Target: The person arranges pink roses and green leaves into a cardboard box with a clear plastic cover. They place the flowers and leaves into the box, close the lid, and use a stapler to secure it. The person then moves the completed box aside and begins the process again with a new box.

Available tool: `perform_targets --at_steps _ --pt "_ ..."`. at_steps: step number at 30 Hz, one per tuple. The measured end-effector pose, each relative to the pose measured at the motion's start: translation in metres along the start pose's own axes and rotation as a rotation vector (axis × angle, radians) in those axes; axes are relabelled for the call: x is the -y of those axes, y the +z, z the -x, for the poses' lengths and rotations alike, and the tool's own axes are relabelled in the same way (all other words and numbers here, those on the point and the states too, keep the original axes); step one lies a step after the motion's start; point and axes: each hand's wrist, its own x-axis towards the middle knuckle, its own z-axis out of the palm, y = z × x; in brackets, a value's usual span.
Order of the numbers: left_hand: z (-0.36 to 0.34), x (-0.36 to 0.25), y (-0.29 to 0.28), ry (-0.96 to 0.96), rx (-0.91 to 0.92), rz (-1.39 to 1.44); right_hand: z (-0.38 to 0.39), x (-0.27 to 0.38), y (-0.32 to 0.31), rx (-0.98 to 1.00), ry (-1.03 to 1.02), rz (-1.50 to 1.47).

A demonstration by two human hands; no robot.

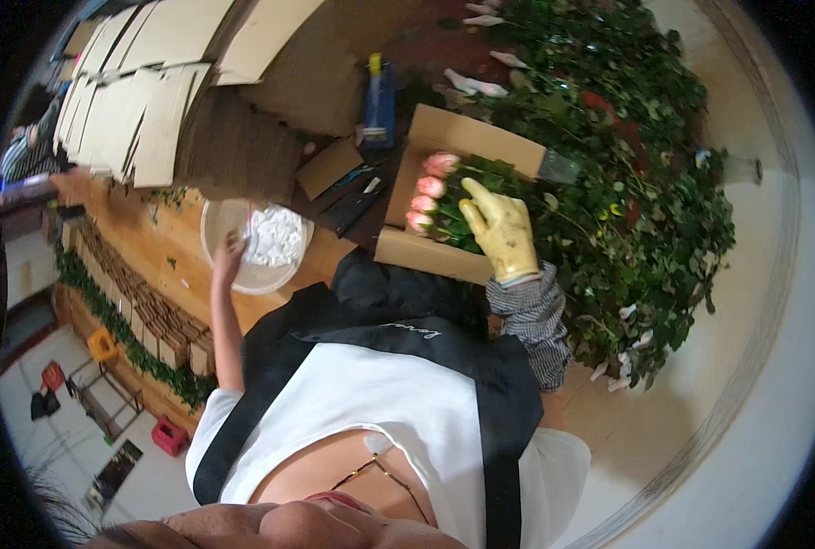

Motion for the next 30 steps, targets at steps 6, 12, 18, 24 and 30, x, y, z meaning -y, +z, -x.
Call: perform_targets --at_steps 6,12,18,24,30 --pt "0.103 -0.259 0.086 0.54 0.398 -0.049 0.006 0.007 -0.008 0.014 -0.024 -0.12" --pt "0.065 -0.32 0.132 0.438 0.389 0.226 -0.005 0.03 -0.013 0.234 0.099 -0.465" --pt "0.067 -0.331 0.16 0.584 0.295 0.051 -0.01 0.024 0.012 0.099 0.077 0.152" --pt "0.077 -0.33 0.164 0.607 0.295 0.071 -0.016 -0.006 0.034 0.302 -0.062 0.272" --pt "0.085 -0.334 0.148 0.647 0.216 0.006 -0.015 -0.003 0.034 0.373 -0.046 0.334"
